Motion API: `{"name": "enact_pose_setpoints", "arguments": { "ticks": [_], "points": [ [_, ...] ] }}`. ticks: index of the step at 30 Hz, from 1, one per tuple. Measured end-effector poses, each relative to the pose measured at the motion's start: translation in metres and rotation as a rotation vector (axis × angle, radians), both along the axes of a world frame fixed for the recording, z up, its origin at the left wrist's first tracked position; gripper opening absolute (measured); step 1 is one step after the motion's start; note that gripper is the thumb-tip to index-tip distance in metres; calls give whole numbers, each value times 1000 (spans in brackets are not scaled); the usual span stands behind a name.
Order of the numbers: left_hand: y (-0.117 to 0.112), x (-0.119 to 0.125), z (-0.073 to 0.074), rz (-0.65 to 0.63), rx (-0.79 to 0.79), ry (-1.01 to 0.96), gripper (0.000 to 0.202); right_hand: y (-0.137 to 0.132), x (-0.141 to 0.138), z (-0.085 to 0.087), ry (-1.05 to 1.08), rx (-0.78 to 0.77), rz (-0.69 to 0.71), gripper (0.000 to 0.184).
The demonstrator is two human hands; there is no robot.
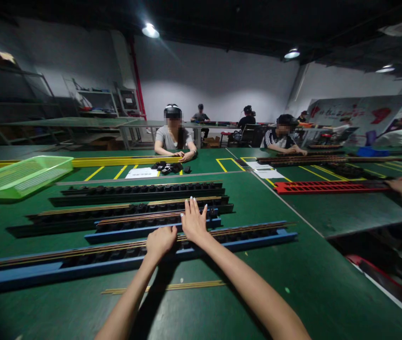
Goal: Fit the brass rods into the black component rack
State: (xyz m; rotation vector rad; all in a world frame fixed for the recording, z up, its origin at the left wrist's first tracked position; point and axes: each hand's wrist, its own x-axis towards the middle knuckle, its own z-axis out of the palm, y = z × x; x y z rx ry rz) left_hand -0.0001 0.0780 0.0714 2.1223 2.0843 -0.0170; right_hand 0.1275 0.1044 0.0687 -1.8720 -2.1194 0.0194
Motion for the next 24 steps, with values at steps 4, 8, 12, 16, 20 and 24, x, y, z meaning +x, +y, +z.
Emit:
{"name": "enact_pose_setpoints", "arguments": {
  "ticks": [4,8,12,16,20,24],
  "points": [
    [-1,0,0,-4,-1,12,33,5,-11,1,2,32,-23,59],
    [-1,0,-2,-13,-4,21,34,1,-18,-6,-22,30,8,57],
    [0,0,-2,-20,-14,25,34,-2,-20,-5,-51,53,54,57],
    [-1,-1,1,-34,-28,22,35,1,-25,2,-48,75,65,58],
    [-2,-3,1,-62,-32,3,35,1,-30,-1,-10,87,23,57],
    [-2,-4,-1,-73,-11,-35,36,0,-31,-12,11,89,8,56]
  ]
}}
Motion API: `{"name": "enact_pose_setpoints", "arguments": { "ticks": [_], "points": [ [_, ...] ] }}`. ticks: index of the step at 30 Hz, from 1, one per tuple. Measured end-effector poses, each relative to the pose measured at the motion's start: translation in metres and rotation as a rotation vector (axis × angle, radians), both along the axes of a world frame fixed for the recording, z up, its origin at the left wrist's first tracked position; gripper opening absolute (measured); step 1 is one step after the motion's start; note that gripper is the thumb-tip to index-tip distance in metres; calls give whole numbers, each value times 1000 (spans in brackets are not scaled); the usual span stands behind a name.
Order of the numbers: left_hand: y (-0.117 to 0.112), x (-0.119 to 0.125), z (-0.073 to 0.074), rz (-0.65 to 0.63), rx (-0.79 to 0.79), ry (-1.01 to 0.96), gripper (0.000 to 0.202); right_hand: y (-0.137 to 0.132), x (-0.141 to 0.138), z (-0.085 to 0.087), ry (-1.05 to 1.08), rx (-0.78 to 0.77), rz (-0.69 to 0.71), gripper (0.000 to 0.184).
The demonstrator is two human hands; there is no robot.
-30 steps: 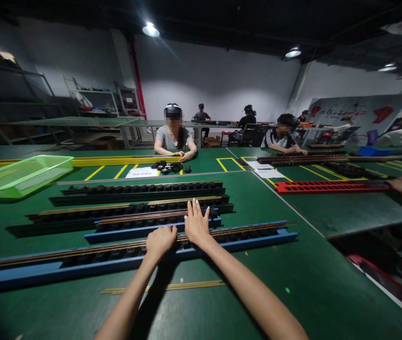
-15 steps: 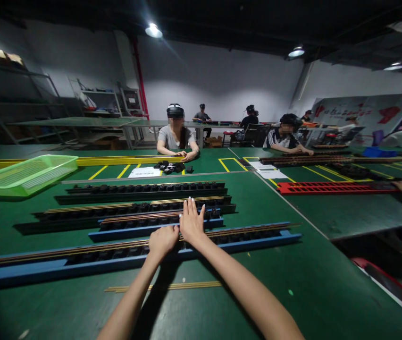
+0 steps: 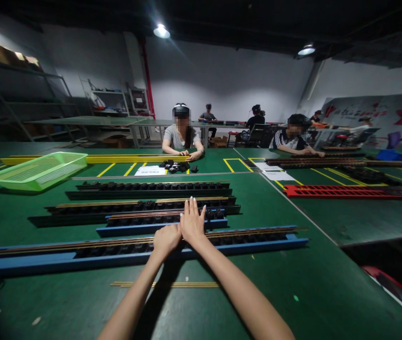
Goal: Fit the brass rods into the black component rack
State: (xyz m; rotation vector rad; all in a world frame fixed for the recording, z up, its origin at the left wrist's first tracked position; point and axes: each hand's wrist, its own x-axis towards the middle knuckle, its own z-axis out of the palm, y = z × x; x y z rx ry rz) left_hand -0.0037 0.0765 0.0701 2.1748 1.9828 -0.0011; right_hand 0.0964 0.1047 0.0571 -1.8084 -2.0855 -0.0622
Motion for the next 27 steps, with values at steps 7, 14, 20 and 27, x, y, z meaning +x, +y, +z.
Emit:
{"name": "enact_pose_setpoints", "arguments": {
  "ticks": [7,14,20,27],
  "points": [
    [-1,-2,-1,70,160,-123,40,-1,3,-1,-19,4,111,54],
    [-1,-9,-8,77,338,-165,31,-10,3,9,-51,-85,150,30],
    [-3,-4,-22,56,438,-121,31,-11,1,11,-118,-256,174,29],
    [-4,-5,-22,38,534,-130,33,-9,1,11,-153,-378,172,35]
  ]
}}
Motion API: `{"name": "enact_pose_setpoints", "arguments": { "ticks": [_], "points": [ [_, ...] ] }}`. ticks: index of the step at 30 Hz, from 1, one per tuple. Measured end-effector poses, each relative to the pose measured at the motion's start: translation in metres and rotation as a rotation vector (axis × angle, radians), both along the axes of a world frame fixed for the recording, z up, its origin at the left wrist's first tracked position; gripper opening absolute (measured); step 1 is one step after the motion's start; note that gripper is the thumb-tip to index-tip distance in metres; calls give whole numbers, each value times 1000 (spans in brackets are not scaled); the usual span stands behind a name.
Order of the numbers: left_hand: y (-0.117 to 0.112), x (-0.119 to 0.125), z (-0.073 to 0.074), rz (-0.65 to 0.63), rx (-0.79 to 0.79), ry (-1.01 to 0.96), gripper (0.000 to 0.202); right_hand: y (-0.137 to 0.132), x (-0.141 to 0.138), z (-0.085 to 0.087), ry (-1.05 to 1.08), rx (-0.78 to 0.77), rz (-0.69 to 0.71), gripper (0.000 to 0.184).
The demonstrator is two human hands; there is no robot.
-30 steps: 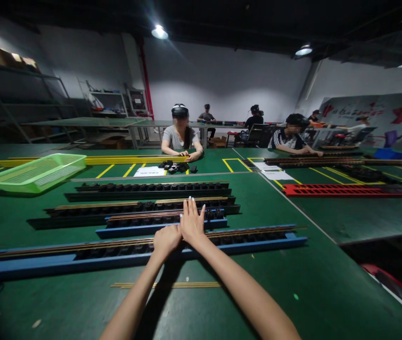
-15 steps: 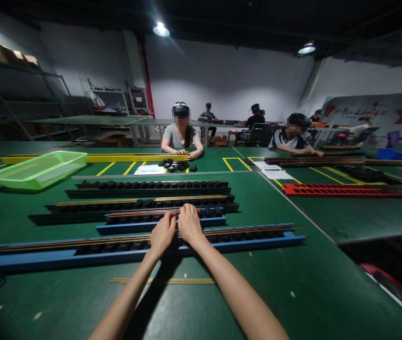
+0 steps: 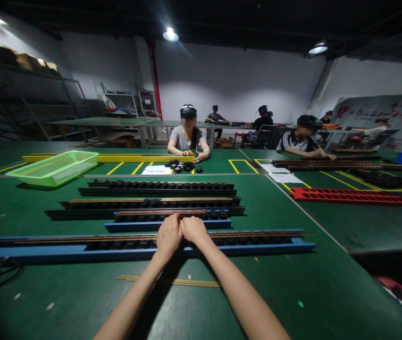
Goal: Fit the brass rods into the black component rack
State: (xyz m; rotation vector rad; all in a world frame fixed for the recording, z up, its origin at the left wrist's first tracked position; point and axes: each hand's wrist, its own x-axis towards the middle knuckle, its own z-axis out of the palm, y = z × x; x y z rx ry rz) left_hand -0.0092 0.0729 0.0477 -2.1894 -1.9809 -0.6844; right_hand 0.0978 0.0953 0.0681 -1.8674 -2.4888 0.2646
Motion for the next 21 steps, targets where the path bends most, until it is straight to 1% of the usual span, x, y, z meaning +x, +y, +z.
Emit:
{"name": "enact_pose_setpoints", "arguments": {
  "ticks": [5,9,11,13,15,17,21],
  "points": [
    [2,0,5,30,71,-1,42,-1,-1,2,1,-29,-19,35],
    [13,-3,13,42,112,24,52,-1,-1,2,-7,-33,-29,35],
    [21,-7,17,24,129,46,56,-1,-1,2,-9,-28,-30,36],
    [27,-14,18,-23,132,76,57,-2,-1,3,-7,-18,-30,35],
    [32,-21,16,-71,120,102,57,-3,-2,5,-4,0,-32,34],
    [34,-27,9,-88,94,113,58,-4,-3,6,-1,25,-34,31],
    [37,-32,-5,-73,41,110,61,-6,-4,9,7,68,-26,49]
  ]
}}
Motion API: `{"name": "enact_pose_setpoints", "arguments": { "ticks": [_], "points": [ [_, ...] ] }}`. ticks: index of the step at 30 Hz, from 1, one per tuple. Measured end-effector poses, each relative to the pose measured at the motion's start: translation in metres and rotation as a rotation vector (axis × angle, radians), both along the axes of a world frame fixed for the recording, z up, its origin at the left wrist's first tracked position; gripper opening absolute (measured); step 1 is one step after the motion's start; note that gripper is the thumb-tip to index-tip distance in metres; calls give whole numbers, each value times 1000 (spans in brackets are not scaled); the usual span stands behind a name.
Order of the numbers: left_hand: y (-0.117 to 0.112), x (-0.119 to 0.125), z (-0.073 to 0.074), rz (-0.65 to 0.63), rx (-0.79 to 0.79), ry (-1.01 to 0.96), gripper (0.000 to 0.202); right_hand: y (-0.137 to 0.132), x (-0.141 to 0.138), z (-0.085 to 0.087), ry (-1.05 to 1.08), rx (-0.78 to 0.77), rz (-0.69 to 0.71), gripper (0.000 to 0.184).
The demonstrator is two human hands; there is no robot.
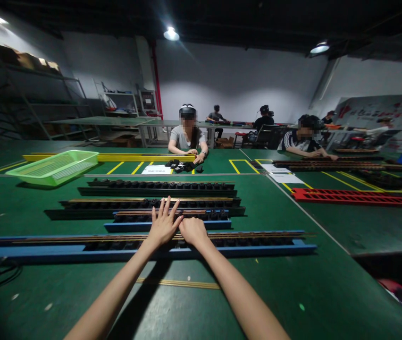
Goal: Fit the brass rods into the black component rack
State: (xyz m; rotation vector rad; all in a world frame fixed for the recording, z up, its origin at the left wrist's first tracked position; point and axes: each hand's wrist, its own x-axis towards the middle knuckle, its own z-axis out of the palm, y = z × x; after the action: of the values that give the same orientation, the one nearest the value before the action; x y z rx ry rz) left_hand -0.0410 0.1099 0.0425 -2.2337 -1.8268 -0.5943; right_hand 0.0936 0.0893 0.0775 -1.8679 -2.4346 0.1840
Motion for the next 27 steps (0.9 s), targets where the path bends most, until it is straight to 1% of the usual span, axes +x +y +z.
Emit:
{"name": "enact_pose_setpoints", "arguments": {
  "ticks": [3,6,10,15,27],
  "points": [
    [2,1,-4,2,-27,0,62,0,0,2,2,11,4,49],
    [5,-1,-2,6,-52,-4,62,0,0,4,-2,18,3,48],
    [6,-15,3,4,-70,-13,60,0,0,3,-11,23,0,49],
    [3,-32,4,67,-67,-59,61,1,1,1,-8,30,1,49],
    [2,-32,2,73,-68,-87,62,3,0,-3,-8,13,-5,48]
  ]
}}
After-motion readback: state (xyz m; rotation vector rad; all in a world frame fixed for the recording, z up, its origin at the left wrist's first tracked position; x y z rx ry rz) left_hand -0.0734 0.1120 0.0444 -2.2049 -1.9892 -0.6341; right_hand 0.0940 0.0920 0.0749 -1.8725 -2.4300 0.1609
